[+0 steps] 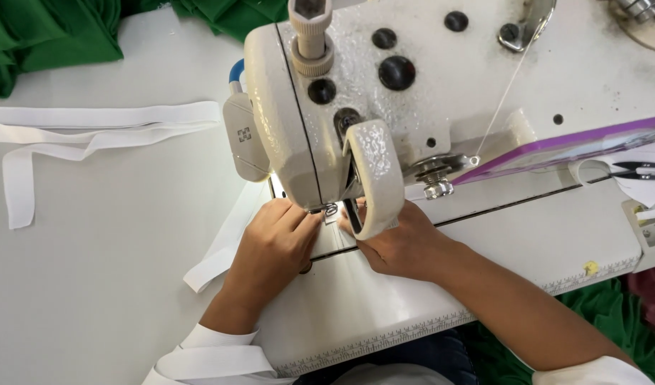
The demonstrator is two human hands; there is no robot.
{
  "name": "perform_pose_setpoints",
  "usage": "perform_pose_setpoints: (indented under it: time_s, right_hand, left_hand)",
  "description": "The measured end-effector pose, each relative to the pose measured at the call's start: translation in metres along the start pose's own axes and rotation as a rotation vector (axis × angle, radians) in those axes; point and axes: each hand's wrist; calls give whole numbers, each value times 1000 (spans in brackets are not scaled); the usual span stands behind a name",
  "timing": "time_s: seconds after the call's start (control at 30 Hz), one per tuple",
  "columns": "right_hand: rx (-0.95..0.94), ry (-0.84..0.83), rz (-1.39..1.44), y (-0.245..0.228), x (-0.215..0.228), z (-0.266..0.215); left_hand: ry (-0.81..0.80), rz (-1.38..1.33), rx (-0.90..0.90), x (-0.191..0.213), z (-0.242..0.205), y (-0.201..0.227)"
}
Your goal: Feeding and sewing white elastic bands through an industrial sewing machine
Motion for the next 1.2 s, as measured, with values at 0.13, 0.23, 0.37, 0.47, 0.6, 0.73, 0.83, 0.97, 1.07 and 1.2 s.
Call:
perform_pose_setpoints:
  time_s: [0.13,0.23,0.37,0.47,0.6,0.73,0.83,0.97,1.07,1.2]
  right_hand:
    - [-10,39,66,1,5,6]
    - [-3,27,85,5,15,16]
    - [-24,2,95,8,-3,-8]
    - [-10,-21,43,8,-2,-10]
    - [-16,-45,61,8,5,0]
    - [-17,-34,70,8,3,-3]
    - [-21,-39,77,8,-1,-10]
    - [-7,-26,72,9,4,0]
    - [10,-58,37,9,22,23]
    - [-46,-74,39,10,23,27]
  left_hand:
    - [-27,-2,-10,3,2,3]
    - [-51,-6,9,10,8,10]
    - [-41,-20,-35,9,7,8]
    - [-51,-28,-37,11,7,10]
    - [-63,-53,-43,10,6,8]
    - [-68,-44,-50,9,4,7]
    - [-63,-6,-57,8,4,7]
    - [-60,11,-57,7,4,8]
    - [-40,39,-55,9,5,10]
    - [-50,40,-1,9,5,9]
Point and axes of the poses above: each hand's wrist, its own z-axis towards the middle knuckle, its own x-axis out of the back of the hand, y = z × x, and after that the axes turned 15 degrees about -z, right-handed
